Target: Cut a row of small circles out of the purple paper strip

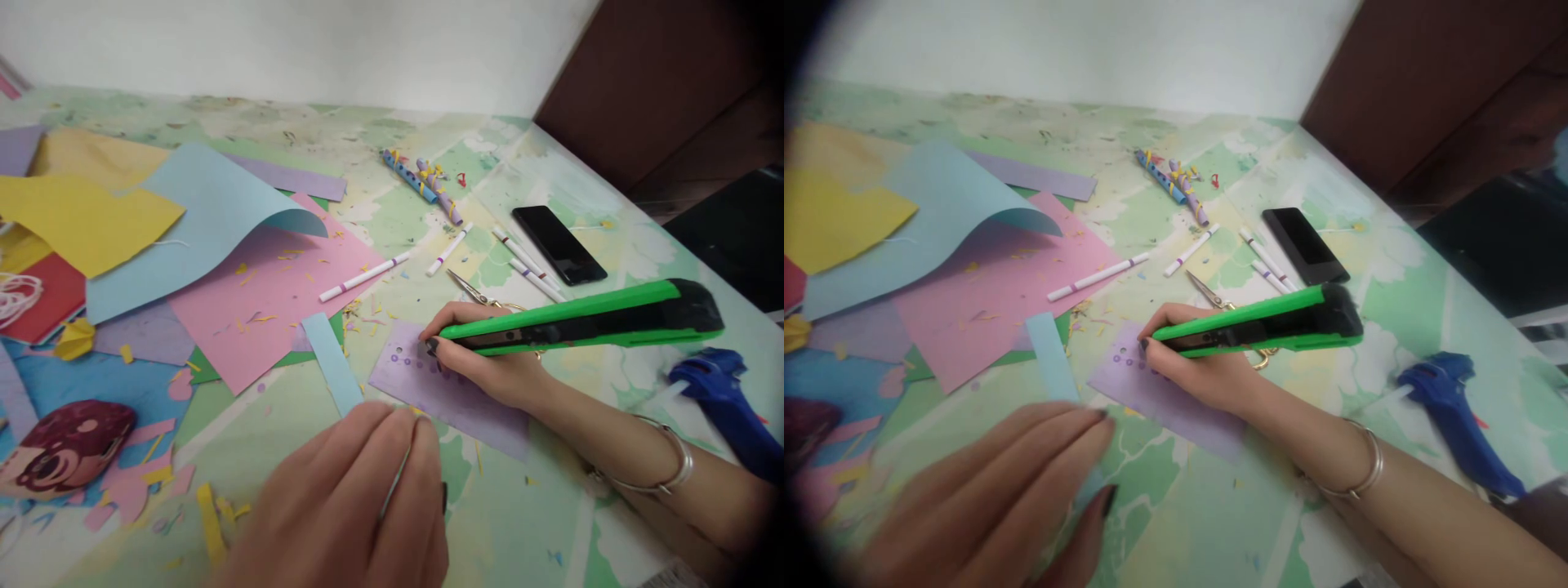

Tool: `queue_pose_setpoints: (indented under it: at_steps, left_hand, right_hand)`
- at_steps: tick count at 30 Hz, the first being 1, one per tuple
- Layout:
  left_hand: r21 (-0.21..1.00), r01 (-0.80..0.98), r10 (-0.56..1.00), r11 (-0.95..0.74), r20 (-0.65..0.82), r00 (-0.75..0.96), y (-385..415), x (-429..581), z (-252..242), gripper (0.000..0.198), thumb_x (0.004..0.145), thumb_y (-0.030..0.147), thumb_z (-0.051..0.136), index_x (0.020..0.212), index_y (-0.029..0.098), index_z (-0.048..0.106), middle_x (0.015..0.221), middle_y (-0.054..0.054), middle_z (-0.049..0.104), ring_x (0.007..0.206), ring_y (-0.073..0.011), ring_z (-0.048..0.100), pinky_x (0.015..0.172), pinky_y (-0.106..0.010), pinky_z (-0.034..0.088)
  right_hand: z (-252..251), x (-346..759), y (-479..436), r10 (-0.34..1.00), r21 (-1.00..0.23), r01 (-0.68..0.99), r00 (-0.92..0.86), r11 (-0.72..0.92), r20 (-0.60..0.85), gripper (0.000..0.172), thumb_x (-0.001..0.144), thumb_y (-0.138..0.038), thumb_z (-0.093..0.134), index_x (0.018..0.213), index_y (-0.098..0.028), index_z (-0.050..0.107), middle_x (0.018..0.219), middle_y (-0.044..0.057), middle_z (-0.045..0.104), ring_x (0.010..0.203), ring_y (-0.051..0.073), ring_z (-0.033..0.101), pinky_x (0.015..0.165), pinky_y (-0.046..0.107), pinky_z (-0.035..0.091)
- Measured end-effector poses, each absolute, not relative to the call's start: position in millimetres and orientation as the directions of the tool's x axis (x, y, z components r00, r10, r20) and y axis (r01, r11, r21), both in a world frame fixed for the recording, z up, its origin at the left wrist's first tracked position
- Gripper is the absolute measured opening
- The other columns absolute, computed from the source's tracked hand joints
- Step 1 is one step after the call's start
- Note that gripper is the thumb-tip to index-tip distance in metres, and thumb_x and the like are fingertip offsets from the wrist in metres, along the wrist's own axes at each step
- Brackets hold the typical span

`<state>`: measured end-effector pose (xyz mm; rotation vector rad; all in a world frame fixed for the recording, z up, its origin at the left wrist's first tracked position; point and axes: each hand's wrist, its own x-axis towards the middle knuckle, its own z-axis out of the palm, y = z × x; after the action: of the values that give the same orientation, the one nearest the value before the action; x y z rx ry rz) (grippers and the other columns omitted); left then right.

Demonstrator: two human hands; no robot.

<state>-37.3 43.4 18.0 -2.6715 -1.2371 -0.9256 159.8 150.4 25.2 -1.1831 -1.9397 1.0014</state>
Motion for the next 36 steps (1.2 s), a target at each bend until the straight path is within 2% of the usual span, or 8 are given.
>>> queue_pose_setpoints:
  at_steps: [2,4,6,12,21,24,29,36]
  left_hand:
    - [0.075,0.693,0.644,-0.717,0.450,0.619,58.9,-24.6,18.2,0.037,0.088,0.025,0.050,0.117,0.004,0.059,0.116,-0.013,0.067,0.109,-0.0271,0.060,0.091,-0.038,0.050]
    - [0.042,0.717,0.676,-0.696,0.373,0.635,66.1,-15.6,12.6,0.054,0.090,0.043,0.045,0.121,0.001,0.056,0.124,-0.019,0.061,0.116,-0.0333,0.057,0.093,-0.044,0.049]
    - [0.008,0.732,0.690,-0.681,0.344,0.637,66.6,-11.2,5.4,0.064,0.088,0.051,0.045,0.124,-0.001,0.054,0.129,-0.022,0.057,0.119,-0.0372,0.054,0.093,-0.047,0.048]
    - [-0.007,0.726,0.676,-0.688,0.357,0.644,62.4,-12.6,-1.1,0.063,0.088,0.050,0.045,0.123,-0.001,0.054,0.129,-0.023,0.056,0.120,-0.0388,0.052,0.096,-0.048,0.042]
    - [0.017,0.724,0.676,-0.689,0.373,0.635,62.6,-10.8,-2.7,0.062,0.087,0.050,0.046,0.121,-0.001,0.055,0.127,-0.023,0.058,0.119,-0.0393,0.052,0.099,-0.048,0.036]
    - [0.017,0.725,0.678,-0.689,0.368,0.636,62.7,-10.8,-1.8,0.062,0.087,0.049,0.046,0.121,-0.002,0.055,0.127,-0.023,0.058,0.119,-0.0397,0.052,0.099,-0.048,0.037]
    - [0.005,0.728,0.678,-0.685,0.369,0.636,63.6,-11.8,-0.5,0.061,0.086,0.050,0.046,0.120,0.000,0.056,0.127,-0.022,0.058,0.118,-0.0388,0.053,0.097,-0.048,0.040]
    - [0.018,0.724,0.675,-0.690,0.377,0.634,62.6,-10.9,-0.8,0.063,0.085,0.050,0.048,0.119,-0.001,0.056,0.127,-0.023,0.058,0.118,-0.0395,0.053,0.097,-0.048,0.041]
  right_hand:
    - [24.7,160.4,151.7,0.913,-0.850,0.429,-0.384,0.307,0.136,0.010,0.076,-0.011,0.058,0.078,-0.016,0.067,0.063,-0.003,0.066,0.051,0.006,0.056,0.050,0.015,0.043]
    - [23.8,161.0,152.2,0.916,-0.848,0.440,-0.382,0.294,0.120,0.009,0.076,-0.013,0.059,0.079,-0.016,0.067,0.063,-0.003,0.066,0.052,0.006,0.056,0.050,0.016,0.043]
    - [22.2,161.7,151.9,0.925,-0.836,0.476,-0.369,0.274,0.093,0.008,0.075,-0.015,0.059,0.078,-0.016,0.067,0.062,-0.003,0.066,0.052,0.007,0.056,0.050,0.017,0.044]
    - [17.2,164.9,148.1,0.940,-0.723,0.640,-0.338,0.261,0.040,0.008,0.077,-0.026,0.061,0.081,-0.024,0.067,0.068,-0.004,0.069,0.060,0.012,0.061,0.056,0.023,0.045]
    - [28.9,161.5,145.7,0.946,-0.685,0.705,-0.316,0.184,-0.071,0.011,0.078,-0.028,0.058,0.085,-0.025,0.066,0.073,-0.002,0.070,0.065,0.015,0.063,0.062,0.027,0.048]
    - [25.1,160.2,144.0,0.953,-0.673,0.710,-0.302,0.207,-0.025,0.012,0.078,-0.028,0.059,0.086,-0.026,0.067,0.075,-0.001,0.071,0.066,0.016,0.065,0.063,0.028,0.049]
    - [18.6,156.5,140.8,0.942,-0.697,0.650,-0.316,0.302,0.113,0.008,0.075,-0.021,0.059,0.078,-0.022,0.066,0.068,-0.002,0.070,0.059,0.014,0.062,0.055,0.024,0.048]
    - [21.1,155.4,138.2,0.943,-0.706,0.639,-0.306,0.306,0.132,0.007,0.074,-0.020,0.059,0.075,-0.023,0.065,0.065,-0.001,0.069,0.054,0.015,0.061,0.050,0.027,0.049]
